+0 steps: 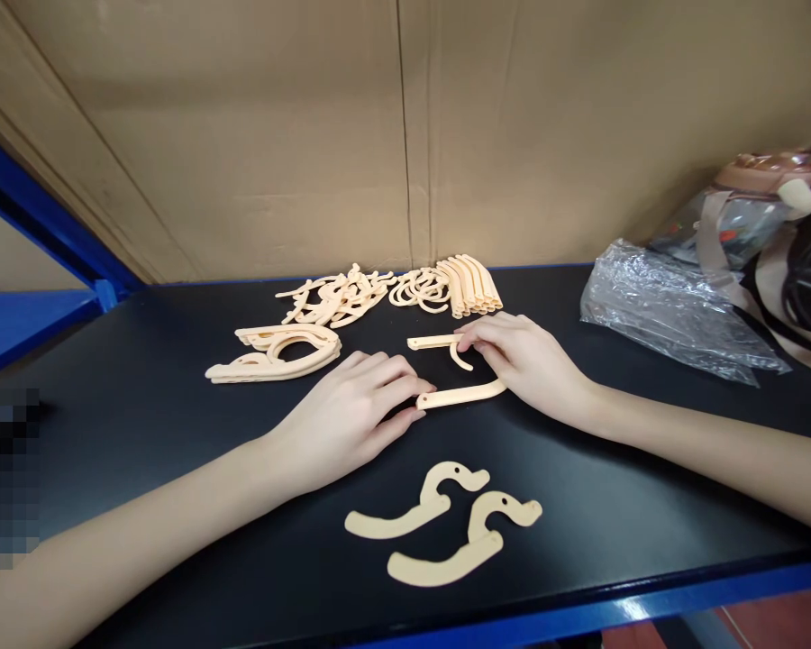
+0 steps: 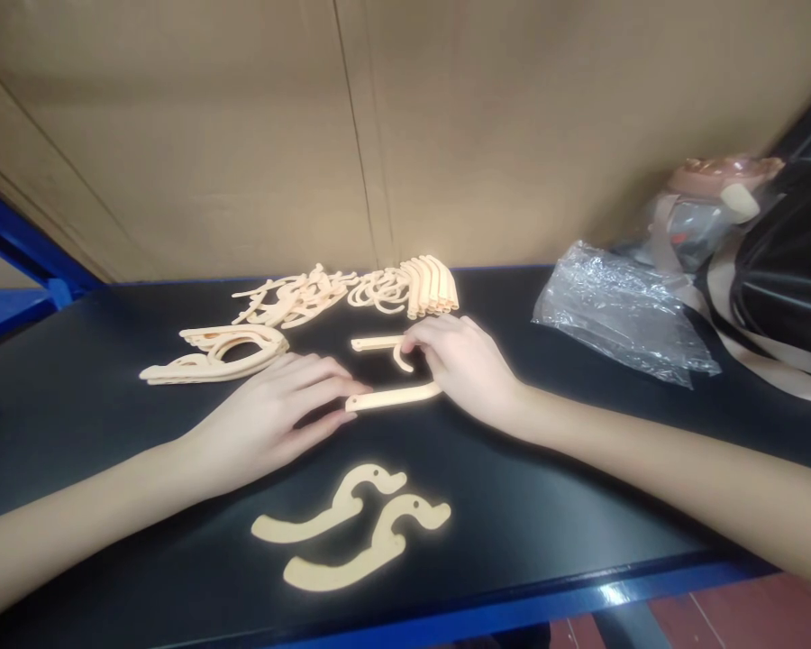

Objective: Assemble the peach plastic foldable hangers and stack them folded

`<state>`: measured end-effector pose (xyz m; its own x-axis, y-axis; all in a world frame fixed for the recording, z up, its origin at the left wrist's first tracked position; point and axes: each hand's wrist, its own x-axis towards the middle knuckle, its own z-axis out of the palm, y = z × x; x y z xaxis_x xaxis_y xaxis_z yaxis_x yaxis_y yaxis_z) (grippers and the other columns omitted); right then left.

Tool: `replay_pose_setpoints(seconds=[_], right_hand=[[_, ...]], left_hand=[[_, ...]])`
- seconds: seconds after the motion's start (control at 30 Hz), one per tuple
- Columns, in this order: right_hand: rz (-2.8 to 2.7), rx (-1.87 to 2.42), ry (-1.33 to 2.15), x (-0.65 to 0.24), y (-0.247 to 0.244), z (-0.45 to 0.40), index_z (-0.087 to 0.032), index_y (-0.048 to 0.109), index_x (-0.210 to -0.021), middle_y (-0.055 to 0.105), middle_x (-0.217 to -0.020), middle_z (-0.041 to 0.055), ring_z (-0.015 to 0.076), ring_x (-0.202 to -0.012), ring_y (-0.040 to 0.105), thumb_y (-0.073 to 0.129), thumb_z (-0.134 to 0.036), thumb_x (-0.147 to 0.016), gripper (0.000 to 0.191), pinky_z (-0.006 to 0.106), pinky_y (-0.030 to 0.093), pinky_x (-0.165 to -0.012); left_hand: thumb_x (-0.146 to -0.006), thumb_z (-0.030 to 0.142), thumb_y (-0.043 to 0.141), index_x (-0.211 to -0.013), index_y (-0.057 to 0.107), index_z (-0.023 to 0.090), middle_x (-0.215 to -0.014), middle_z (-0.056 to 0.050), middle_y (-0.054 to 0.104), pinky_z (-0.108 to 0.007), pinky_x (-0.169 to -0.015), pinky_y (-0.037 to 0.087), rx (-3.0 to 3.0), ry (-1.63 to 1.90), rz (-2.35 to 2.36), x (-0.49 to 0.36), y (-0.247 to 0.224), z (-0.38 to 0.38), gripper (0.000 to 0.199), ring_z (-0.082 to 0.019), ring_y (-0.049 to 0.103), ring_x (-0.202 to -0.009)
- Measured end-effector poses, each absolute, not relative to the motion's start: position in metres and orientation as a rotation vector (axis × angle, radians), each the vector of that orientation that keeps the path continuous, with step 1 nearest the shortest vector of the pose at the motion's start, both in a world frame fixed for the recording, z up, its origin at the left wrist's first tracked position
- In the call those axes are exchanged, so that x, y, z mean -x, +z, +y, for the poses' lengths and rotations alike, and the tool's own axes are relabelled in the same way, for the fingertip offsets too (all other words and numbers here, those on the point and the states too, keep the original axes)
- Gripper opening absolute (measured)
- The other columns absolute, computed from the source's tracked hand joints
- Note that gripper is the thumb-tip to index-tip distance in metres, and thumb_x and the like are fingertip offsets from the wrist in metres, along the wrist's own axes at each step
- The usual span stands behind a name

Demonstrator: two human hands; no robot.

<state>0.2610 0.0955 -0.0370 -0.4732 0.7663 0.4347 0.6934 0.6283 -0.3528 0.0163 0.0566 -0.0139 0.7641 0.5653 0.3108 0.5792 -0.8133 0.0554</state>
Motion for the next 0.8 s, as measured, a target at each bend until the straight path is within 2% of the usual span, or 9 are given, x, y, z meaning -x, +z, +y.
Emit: replay_pose_setpoints(seconds=[0.4, 0.8], right_hand=[[-2.21, 1.151, 0.263, -0.2627, -0.0381, 0.0971, -0.02, 0.06, -0.09, 0.066, -0.096, 0.0032, 0.0185, -0.09, 0.06, 0.045, -0.008, -0.087, 0.02, 0.035, 0.047, -0.081], [-2.172, 1.178, 0.332, -0.2642, -0.0397, 0.1, -0.021, 0.054, -0.091, 0.063, -0.094, 0.0022, 0.018, -0.087, 0.06, 0.047, -0.007, -0.082, 0.019, 0.034, 0.047, -0.08]], left_hand=[[-0.097, 0.026, 0.046, -0.105, 0.058, 0.02, -0.1, -0.001, 0.064, -0.031, -0.078, 0.036, 2.985, -0.488, -1.016, -0.0179, -0.0124, 0.0555, 0.016, -0.016, 0.055, -0.088], [-0.095, 0.023, 0.045, -0.103, 0.059, 0.02, -0.103, -0.004, 0.06, -0.033, -0.081, 0.042, 3.071, -0.545, -1.174, -0.0179, -0.0131, 0.0558, 0.016, -0.019, 0.053, -0.092]])
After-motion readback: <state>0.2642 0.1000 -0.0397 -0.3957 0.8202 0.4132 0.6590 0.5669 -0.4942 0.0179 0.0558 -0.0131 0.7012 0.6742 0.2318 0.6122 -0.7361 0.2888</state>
